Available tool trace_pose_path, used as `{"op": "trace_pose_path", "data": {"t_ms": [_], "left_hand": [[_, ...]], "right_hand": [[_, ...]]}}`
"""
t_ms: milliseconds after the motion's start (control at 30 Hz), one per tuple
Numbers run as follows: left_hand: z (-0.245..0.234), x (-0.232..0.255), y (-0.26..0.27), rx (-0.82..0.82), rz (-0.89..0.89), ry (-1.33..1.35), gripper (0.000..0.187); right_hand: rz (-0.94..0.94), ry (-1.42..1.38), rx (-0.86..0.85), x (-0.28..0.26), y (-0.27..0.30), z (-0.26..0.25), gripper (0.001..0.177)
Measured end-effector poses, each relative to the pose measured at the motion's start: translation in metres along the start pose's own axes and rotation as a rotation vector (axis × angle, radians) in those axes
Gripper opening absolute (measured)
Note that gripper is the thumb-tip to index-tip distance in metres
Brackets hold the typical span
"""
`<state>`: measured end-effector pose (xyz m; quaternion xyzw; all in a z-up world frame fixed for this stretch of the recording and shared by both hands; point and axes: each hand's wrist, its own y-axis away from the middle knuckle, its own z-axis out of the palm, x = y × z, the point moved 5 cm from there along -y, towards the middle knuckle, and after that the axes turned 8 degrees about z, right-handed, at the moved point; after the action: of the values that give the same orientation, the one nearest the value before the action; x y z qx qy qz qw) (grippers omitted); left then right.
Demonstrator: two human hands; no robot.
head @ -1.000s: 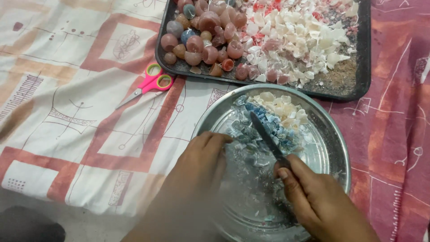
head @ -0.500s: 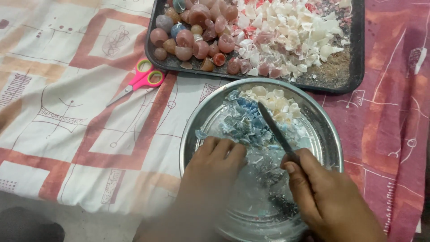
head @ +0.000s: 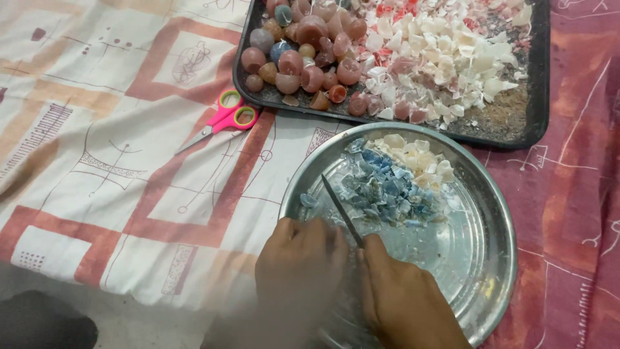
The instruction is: Scraping and preparing wax pieces for candle making using a knife on a metal tray.
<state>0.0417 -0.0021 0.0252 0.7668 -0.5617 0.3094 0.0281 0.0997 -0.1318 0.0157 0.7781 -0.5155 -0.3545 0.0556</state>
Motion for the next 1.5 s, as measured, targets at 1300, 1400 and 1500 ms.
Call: {"op": "trace_pose_path", "data": {"t_ms": [1300, 1400, 1500], "left_hand": [[-0.006, -0.005, -0.014, -0.048, 0.034, 0.037, 0.025], [-0.009, -0.003, -0.014, -0.062, -0.044, 0.062, 0.022], [-0.009, -0.010, -0.015, -0.117, -0.121, 0.077, 0.014]], "right_hand": [[0.053, 0.234, -0.171, 0.012, -0.014, 0.009, 0.033], [-0.031, 0.144, -0.106, 0.013, -0.013, 0.008, 0.040], [-0.040, 0.145, -0.097, 0.015, -0.014, 0.009, 0.046]]}}
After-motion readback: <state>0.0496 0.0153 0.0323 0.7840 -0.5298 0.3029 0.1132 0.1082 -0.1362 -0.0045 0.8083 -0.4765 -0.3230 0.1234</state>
